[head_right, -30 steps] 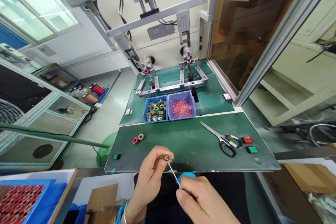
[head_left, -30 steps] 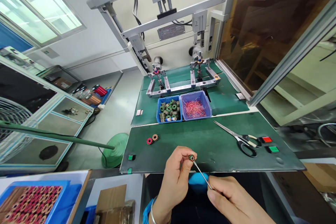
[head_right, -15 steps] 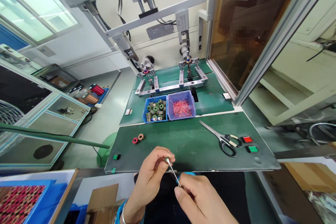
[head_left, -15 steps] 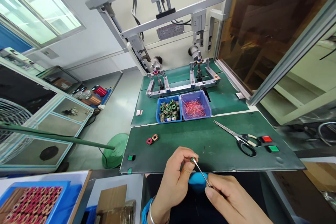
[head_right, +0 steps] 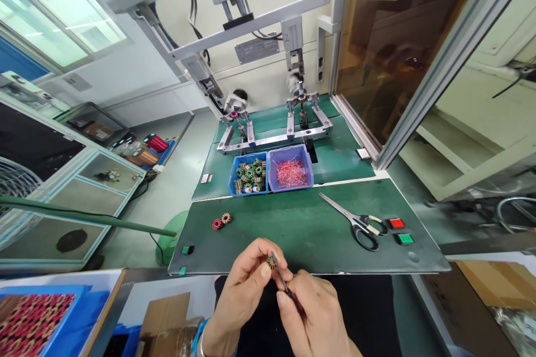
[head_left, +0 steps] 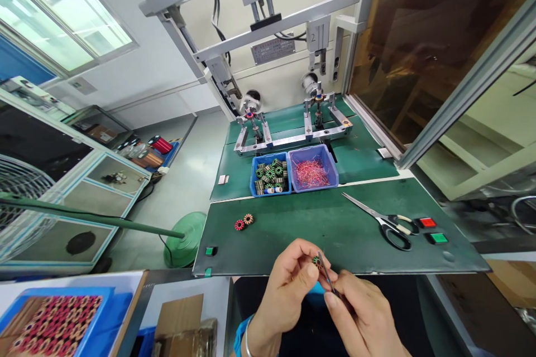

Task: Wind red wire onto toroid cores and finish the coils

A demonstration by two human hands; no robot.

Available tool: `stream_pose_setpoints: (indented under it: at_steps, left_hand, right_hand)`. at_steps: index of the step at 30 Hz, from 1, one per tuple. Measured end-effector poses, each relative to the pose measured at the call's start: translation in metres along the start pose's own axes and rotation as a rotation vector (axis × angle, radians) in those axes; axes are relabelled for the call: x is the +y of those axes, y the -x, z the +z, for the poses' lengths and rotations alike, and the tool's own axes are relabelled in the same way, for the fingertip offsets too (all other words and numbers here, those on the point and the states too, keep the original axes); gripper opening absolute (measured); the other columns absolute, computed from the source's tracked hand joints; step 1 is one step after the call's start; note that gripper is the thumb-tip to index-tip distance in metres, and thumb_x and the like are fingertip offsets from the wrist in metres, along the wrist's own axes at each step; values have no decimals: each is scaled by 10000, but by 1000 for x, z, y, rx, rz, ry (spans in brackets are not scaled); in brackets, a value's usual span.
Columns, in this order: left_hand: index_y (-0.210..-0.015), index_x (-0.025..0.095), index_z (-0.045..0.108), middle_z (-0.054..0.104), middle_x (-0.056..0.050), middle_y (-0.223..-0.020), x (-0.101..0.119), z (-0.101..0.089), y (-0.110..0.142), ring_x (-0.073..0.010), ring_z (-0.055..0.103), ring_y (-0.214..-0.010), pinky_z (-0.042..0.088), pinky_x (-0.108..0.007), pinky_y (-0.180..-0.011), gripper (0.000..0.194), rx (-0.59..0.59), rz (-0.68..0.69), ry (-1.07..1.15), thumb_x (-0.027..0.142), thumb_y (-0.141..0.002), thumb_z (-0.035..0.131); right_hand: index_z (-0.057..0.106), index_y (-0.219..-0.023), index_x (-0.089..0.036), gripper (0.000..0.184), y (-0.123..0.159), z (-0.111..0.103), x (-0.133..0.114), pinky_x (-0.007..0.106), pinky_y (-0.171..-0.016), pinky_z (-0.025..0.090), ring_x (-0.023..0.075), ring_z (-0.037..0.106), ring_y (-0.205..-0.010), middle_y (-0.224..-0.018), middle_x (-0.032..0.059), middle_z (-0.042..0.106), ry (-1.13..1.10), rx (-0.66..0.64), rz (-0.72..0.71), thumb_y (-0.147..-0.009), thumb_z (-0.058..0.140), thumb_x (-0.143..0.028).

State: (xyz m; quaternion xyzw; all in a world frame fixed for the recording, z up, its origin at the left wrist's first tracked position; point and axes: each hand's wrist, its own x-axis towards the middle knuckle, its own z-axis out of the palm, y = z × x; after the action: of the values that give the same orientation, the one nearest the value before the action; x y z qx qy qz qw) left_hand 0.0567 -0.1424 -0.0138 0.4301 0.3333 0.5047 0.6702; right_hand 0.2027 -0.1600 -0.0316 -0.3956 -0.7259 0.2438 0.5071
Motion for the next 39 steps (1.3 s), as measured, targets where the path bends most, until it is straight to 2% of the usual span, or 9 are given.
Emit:
stream_pose_setpoints:
  at_steps: [6,10,17,23,26,29,30,35,39]
  left_hand:
    - [-927,138,668,649,-19,-796,-1,6,-5,-78,617,-649,495,-172,-622,219,-101,-50,136,354,-897,689]
    - [-940,149,669,659,-13,-799,-1,0,-7,-74,634,-637,504,-162,-605,205,-95,-44,128,346,-894,696]
    - [-1093,215,709,733,-27,-913,6,-4,-8,-82,691,-667,548,-182,-655,303,-34,-65,52,292,-813,793]
    - [-896,163,752,719,-1,-703,3,0,-9,-69,683,-575,541,-143,-589,164,42,-81,30,296,-810,795]
    - [-844,161,752,717,-3,-649,-6,0,-8,-92,685,-516,531,-140,-483,244,45,-137,187,381,-766,822]
    - [-791,170,764,716,5,-610,-13,-2,-7,-103,689,-499,533,-140,-447,280,186,-205,285,403,-685,875]
    - [-787,171,773,721,1,-606,-13,-2,-7,-110,697,-512,546,-147,-461,289,234,-209,278,400,-658,892]
    - [-813,191,812,779,-45,-688,-9,-1,-9,-141,727,-583,598,-200,-564,361,315,-144,211,416,-559,936]
    - [-799,203,823,776,-53,-663,-7,-2,-11,-80,646,-481,505,-135,-464,334,258,-135,194,412,-564,935]
  right_hand:
    - [452,-763,-229,280,11,15,4,219,-471,329,105,402,-476,-592,-53,405,-299,92,44,-1021,387,-318]
    - [426,-746,-222,346,9,12,5,221,-479,290,98,344,-505,-610,-59,338,-465,-61,153,-1039,368,-396]
    - [328,-673,-206,399,1,-5,9,210,-496,276,86,318,-525,-608,-62,315,-362,-194,247,-1027,408,-373]
    - [304,-667,-204,408,-1,-7,2,209,-485,265,86,312,-518,-596,-62,310,-326,-244,262,-1020,436,-360]
    - [354,-676,-213,417,0,-12,-1,214,-456,286,101,330,-484,-564,-56,344,-468,-13,223,-1039,374,-417]
    - [364,-690,-234,410,1,-26,0,223,-426,323,127,307,-458,-541,-55,294,-612,301,236,-1045,318,-435]
    - [370,-689,-234,397,2,-30,1,225,-436,332,127,322,-464,-543,-53,308,-567,262,240,-1041,344,-414]
    - [389,-688,-212,397,9,-31,8,230,-519,332,109,423,-530,-595,-37,472,-83,-449,189,-1036,371,-402]
    - [332,-698,-222,389,12,-20,12,256,-534,305,123,379,-543,-608,-40,425,12,-592,232,-1036,287,-409]
